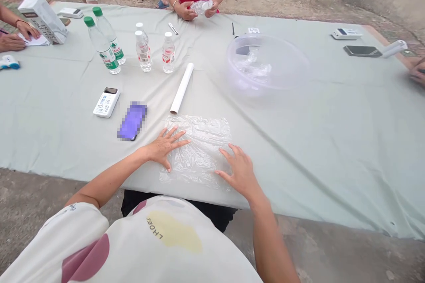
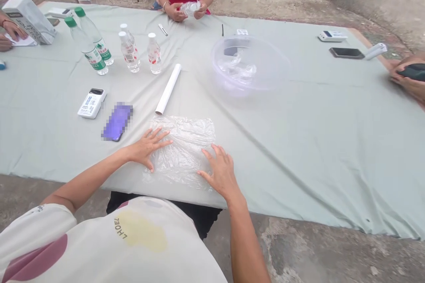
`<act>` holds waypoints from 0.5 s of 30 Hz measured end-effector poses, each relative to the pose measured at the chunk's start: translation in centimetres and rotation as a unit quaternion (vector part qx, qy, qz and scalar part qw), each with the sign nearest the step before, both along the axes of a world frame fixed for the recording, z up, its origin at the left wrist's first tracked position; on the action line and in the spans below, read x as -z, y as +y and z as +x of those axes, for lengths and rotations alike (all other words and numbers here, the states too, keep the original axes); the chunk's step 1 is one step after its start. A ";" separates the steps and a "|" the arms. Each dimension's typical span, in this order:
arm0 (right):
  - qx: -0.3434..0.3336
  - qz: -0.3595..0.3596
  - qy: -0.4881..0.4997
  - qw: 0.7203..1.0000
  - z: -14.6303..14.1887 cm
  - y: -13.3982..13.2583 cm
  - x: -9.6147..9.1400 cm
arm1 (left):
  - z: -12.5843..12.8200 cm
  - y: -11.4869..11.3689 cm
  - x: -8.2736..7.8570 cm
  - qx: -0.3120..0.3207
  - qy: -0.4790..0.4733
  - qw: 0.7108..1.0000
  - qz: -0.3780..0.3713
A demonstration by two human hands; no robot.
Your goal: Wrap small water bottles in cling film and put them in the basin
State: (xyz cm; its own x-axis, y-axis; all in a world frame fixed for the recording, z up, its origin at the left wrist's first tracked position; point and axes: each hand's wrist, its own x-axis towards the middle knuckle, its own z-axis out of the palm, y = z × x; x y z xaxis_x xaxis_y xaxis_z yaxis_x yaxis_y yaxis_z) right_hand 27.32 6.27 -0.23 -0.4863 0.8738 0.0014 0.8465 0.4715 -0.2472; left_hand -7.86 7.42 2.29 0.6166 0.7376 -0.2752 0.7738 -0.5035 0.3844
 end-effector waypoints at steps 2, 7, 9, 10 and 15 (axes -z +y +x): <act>-0.036 -0.012 -0.012 0.999 -1.7 0.0 0.5 | -0.3 0.1 0.3 -0.001 0.002 1.000 0.003; -0.023 -0.029 -0.017 0.999 -1.2 0.5 1.4 | -2.2 0.3 -1.5 -0.018 -0.072 0.997 -0.008; -0.021 -0.017 0.010 1.000 -0.3 0.5 1.3 | -3.2 1.0 -3.1 -0.064 -0.162 0.985 -0.001; -0.022 -0.006 0.030 0.999 0.0 0.4 1.1 | -3.7 1.7 -3.9 -0.111 -0.209 0.971 0.016; 0.021 0.092 0.145 0.985 0.2 0.0 -0.2 | -5.1 11.3 -6.1 -0.426 -0.304 0.834 0.174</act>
